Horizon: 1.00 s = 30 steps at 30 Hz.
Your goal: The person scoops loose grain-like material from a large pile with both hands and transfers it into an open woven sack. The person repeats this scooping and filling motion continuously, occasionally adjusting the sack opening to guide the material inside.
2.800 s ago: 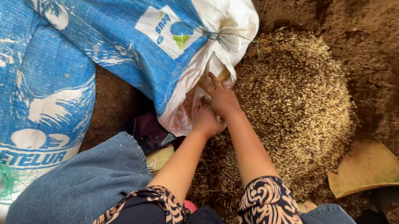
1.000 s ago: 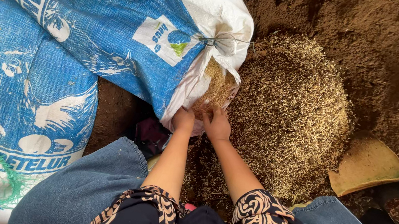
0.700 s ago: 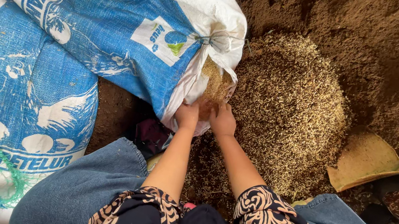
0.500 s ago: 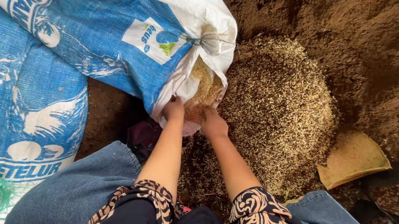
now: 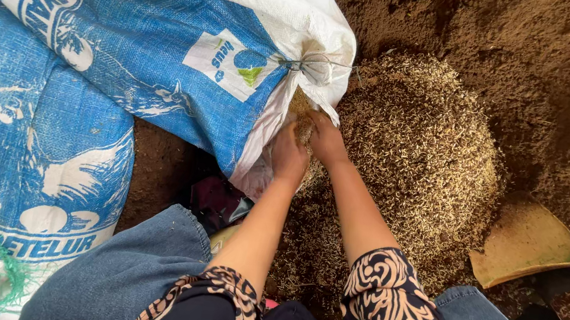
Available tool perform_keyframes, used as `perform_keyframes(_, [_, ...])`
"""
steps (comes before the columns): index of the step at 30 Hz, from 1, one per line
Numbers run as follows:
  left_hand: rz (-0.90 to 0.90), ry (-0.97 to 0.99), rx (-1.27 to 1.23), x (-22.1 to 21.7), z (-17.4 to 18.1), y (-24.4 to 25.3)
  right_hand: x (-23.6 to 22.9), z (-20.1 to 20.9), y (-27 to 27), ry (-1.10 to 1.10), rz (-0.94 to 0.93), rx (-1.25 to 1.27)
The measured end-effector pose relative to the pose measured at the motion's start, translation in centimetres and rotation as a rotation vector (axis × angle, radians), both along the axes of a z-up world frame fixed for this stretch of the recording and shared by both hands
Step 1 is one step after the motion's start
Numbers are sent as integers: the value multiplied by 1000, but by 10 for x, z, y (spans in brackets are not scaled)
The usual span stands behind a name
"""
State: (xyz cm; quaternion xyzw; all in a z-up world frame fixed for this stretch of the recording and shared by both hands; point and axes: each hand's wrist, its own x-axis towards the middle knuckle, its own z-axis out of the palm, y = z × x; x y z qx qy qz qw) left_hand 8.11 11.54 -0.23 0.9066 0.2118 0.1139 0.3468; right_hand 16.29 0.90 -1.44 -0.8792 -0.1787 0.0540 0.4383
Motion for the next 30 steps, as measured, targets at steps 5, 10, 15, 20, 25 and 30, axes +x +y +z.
perform_keyframes(5, [-28, 753, -57, 12, 12, 29, 28, 3, 9, 128, -152, -124])
perform_keyframes(10, [-158, 777, 127, -1, -10, 24, 28, -29, 49, 42, 67, -241])
perform_keyframes(15, [-158, 758, 175, -6, -40, 28, 70, -80, 95, -72, 240, -504])
perform_keyframes(20, [-88, 665, 172, -17, -57, 30, 55, -61, 76, -328, 400, -551])
perform_keyframes(25, [-10, 490, -4, -21, -41, 21, 11, 2, 26, -119, 330, -431])
perform_keyframes(30, [14, 164, 40, -40, -34, -9, 31, -8, 31, -44, -30, -266])
